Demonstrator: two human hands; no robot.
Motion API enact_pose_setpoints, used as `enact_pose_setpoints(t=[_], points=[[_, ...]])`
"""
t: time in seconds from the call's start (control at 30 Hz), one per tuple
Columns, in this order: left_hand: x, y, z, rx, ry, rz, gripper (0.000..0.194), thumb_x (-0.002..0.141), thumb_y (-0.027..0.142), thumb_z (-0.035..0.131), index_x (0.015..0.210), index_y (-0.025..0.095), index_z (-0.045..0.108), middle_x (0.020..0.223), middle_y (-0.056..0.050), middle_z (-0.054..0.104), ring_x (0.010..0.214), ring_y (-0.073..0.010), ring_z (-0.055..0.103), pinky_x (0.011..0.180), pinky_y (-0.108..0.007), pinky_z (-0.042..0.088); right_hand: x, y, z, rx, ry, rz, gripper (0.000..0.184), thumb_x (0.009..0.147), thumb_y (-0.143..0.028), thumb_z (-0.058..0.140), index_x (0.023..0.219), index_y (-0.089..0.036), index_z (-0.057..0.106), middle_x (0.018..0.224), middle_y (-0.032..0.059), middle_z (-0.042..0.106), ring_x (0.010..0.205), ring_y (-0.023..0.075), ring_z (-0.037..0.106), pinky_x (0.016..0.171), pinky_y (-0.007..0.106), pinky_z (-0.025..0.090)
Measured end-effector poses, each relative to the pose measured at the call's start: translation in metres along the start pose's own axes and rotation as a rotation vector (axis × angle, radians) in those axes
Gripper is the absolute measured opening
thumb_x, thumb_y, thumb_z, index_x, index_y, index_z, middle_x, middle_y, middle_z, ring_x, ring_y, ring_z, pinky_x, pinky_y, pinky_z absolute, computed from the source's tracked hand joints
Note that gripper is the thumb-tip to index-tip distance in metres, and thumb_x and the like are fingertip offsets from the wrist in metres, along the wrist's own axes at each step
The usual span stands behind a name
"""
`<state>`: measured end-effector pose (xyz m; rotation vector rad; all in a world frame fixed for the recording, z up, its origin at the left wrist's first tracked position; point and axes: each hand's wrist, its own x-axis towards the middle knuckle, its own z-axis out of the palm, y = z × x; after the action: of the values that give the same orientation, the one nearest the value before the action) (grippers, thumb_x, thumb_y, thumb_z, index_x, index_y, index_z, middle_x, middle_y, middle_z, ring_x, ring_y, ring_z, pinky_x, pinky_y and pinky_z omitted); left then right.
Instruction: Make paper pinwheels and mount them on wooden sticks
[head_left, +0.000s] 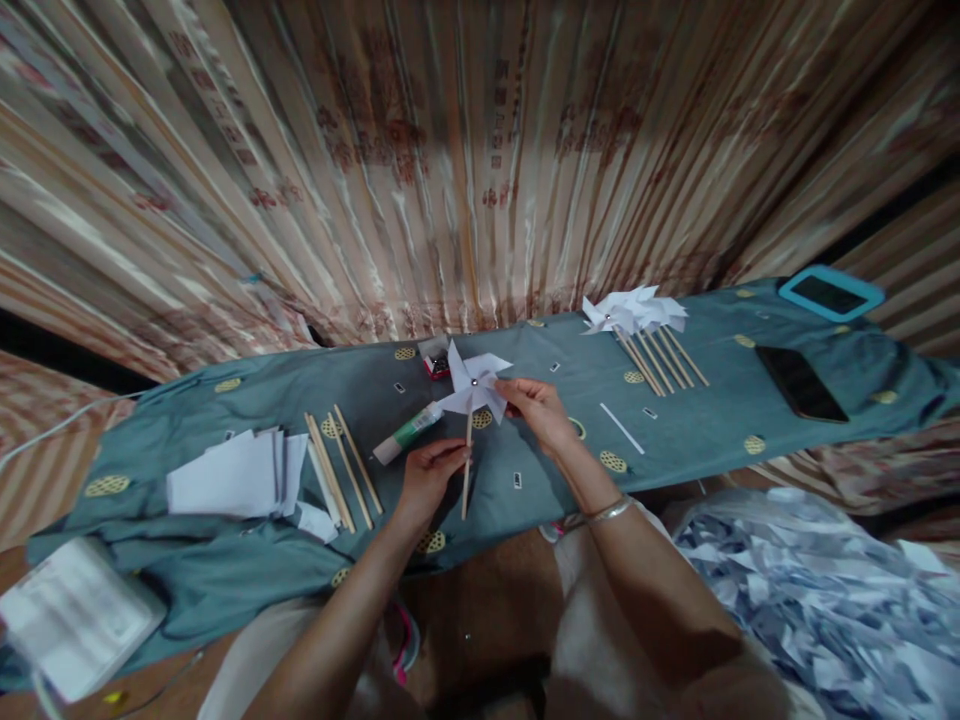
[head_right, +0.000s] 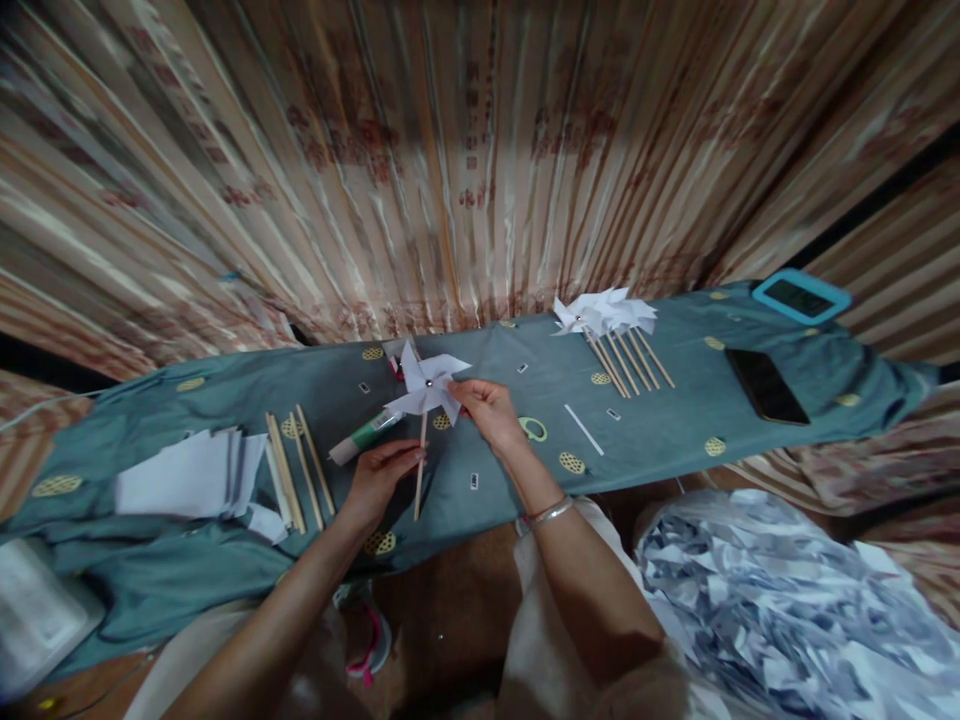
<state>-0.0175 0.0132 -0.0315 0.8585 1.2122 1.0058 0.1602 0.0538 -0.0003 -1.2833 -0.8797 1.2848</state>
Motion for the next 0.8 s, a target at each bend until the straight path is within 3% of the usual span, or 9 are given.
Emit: enact_pose_setpoints(t=[0.47, 0.8], points=[[0.001, -0.004, 0.000, -0.016, 0.014, 0.015, 0.035, 0.050, 0.039, 0.088, 0.075, 0.016, 0.079, 0.067, -0.003, 0.073, 0.062, -0.0157, 0.063, 0.067, -0.028, 0.052, -0.007, 0.001, 0.011, 0.069, -0.028, 0.103, 0.047, 0.044, -0.060, 0.088, 0.055, -0.019, 0.068, 0.052, -0.0012, 0.062, 0.051, 0.0098, 0.052, 0.051, 0.024, 0.036], [0.002, -0.006, -0.001, -0.017, 0.011, 0.014, 0.037, 0.051, 0.040, 0.088, 0.078, 0.015, 0.079, 0.071, -0.004, 0.074, 0.063, -0.0157, 0.064, 0.068, -0.030, 0.053, -0.010, 0.004, 0.017, 0.060, -0.067, 0.081, 0.055, 0.042, -0.068, 0.084, 0.050, -0.018, 0.064, 0.048, -0.0026, 0.059, 0.046, 0.0073, 0.047, 0.049, 0.023, 0.034]])
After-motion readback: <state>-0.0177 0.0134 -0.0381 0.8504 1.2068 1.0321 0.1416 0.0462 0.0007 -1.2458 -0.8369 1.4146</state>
